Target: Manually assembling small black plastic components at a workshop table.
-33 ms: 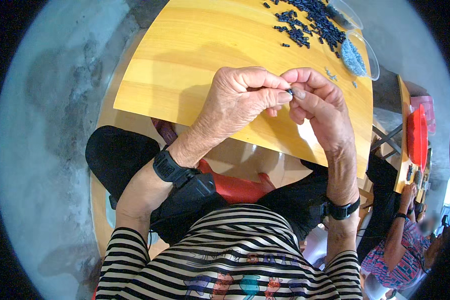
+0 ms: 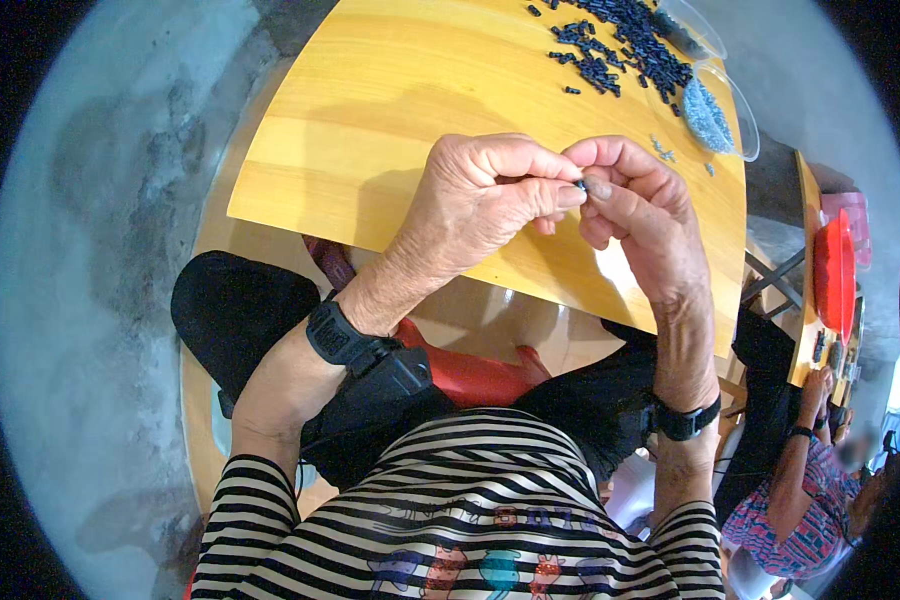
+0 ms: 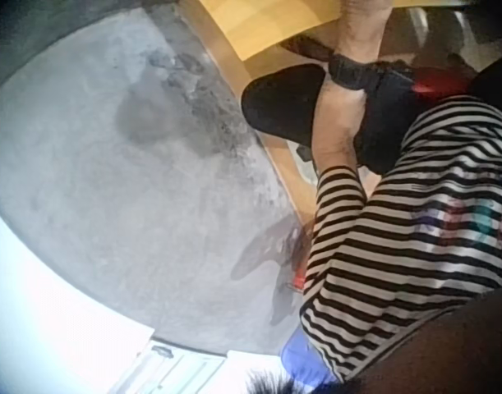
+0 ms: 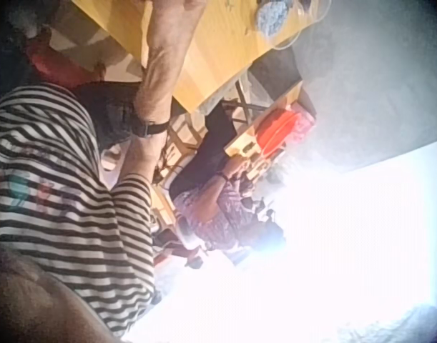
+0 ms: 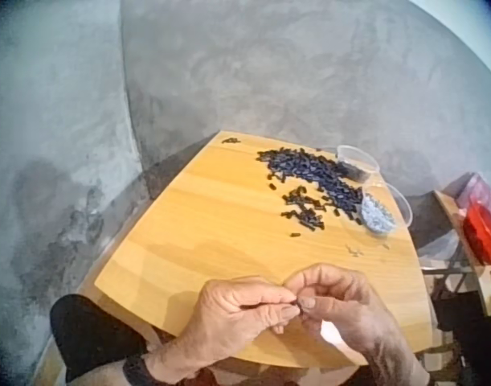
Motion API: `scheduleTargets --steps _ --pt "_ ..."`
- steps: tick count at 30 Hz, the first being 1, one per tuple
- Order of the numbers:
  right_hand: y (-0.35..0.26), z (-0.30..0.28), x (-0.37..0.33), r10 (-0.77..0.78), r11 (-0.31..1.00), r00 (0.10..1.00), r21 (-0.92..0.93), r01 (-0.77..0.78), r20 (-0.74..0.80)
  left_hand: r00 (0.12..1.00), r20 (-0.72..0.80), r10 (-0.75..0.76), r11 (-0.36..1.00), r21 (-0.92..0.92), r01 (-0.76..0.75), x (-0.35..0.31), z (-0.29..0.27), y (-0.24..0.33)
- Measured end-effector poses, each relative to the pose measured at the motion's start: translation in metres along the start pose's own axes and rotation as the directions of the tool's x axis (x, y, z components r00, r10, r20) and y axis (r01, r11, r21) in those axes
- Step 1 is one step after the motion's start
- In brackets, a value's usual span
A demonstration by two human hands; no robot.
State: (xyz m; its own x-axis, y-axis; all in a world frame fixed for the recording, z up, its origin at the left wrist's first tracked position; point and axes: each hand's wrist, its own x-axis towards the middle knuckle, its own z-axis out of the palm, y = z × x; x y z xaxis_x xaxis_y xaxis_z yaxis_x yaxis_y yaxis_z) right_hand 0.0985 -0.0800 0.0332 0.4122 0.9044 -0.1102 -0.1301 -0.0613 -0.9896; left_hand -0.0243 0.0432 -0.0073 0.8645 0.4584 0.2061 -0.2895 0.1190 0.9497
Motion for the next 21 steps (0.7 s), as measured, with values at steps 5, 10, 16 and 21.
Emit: scheduleTargets --steps 5,10,16,21 --pt "-0.002 0.002 0.001 0.021 0.996 1.0 -0.085 -0.021 0.0 0.999 -0.03 0.016 0.996 0.088 -0.013 -0.002 0.0 0.001" --pt "-0.001 0.006 0.007 0.076 0.997 0.997 -0.019 -0.076 0.015 0.999 -0.029 0.037 0.997 0.065 -0.035 -0.001 -0.005 0.0" --pt "0.008 -0.027 0.05 -0.144 0.953 0.97 -0.292 0.083 -0.196 0.992 -0.062 -0.107 0.992 -0.067 0.103 -0.003 -0.01 0.002" --pt "0.02 -0.042 0.089 -0.58 0.398 0.814 -0.884 0.244 -0.036 0.993 -0.065 -0.101 0.993 -0.071 0.097 -0.002 -0.015 0.0"
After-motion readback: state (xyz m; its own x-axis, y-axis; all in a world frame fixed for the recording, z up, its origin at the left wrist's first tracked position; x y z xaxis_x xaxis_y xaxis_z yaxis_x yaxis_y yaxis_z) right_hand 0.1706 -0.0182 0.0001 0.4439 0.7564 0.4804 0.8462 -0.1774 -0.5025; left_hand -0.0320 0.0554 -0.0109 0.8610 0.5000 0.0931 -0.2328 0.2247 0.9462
